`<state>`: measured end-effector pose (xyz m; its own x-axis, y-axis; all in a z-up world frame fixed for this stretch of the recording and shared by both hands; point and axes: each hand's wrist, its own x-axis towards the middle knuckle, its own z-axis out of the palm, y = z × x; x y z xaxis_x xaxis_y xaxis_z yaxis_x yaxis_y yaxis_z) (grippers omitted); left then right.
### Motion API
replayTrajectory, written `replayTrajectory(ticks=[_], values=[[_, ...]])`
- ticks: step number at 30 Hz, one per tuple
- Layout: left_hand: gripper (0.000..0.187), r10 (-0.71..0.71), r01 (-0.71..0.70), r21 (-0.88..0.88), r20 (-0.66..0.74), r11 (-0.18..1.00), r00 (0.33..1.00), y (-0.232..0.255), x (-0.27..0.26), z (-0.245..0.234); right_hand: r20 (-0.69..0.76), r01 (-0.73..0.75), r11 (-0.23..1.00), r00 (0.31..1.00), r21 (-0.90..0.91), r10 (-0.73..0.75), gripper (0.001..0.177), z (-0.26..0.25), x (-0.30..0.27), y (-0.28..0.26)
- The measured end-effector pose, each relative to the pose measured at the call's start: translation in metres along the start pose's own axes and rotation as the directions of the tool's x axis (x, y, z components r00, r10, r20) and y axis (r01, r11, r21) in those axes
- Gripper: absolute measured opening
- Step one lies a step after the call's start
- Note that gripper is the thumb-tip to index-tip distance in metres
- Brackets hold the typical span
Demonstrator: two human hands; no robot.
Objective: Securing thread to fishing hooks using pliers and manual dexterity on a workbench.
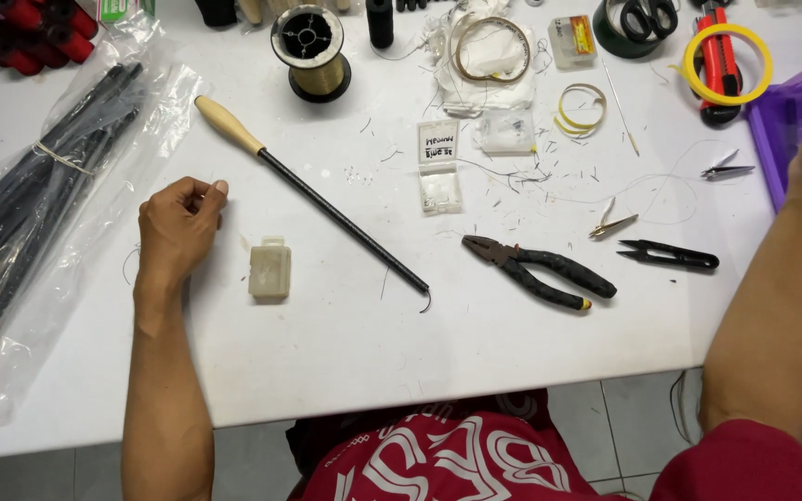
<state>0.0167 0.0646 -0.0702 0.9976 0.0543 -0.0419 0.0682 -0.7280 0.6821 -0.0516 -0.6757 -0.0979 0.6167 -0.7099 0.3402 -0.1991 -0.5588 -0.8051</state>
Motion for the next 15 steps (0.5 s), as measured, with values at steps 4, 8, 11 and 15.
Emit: replayTrajectory(ticks=[4,8,11,15], values=[[0.034,-0.001,0.002,-0.043,0.01,0.999,1.0,-0.001,0.0,-0.002,0.096,0.059,0.984,0.992,0.166,-0.076,0.036,0.016,-0.035,-0.048],[0.032,0.008,-0.007,-0.08,0.005,0.997,1.0,-0.007,0.005,-0.004,0.115,0.323,0.938,0.934,0.128,-0.337,0.046,0.026,-0.029,-0.021],[0.032,-0.029,0.029,-0.1,0.002,0.995,1.0,-0.006,0.004,-0.006,0.148,0.325,0.937,0.928,0.13,-0.342,0.044,0.028,-0.039,-0.032],[0.031,-0.046,0.045,-0.127,-0.008,0.991,0.999,-0.01,0.006,-0.004,0.173,0.308,0.946,0.931,0.1,-0.321,0.043,0.025,-0.045,-0.039]])
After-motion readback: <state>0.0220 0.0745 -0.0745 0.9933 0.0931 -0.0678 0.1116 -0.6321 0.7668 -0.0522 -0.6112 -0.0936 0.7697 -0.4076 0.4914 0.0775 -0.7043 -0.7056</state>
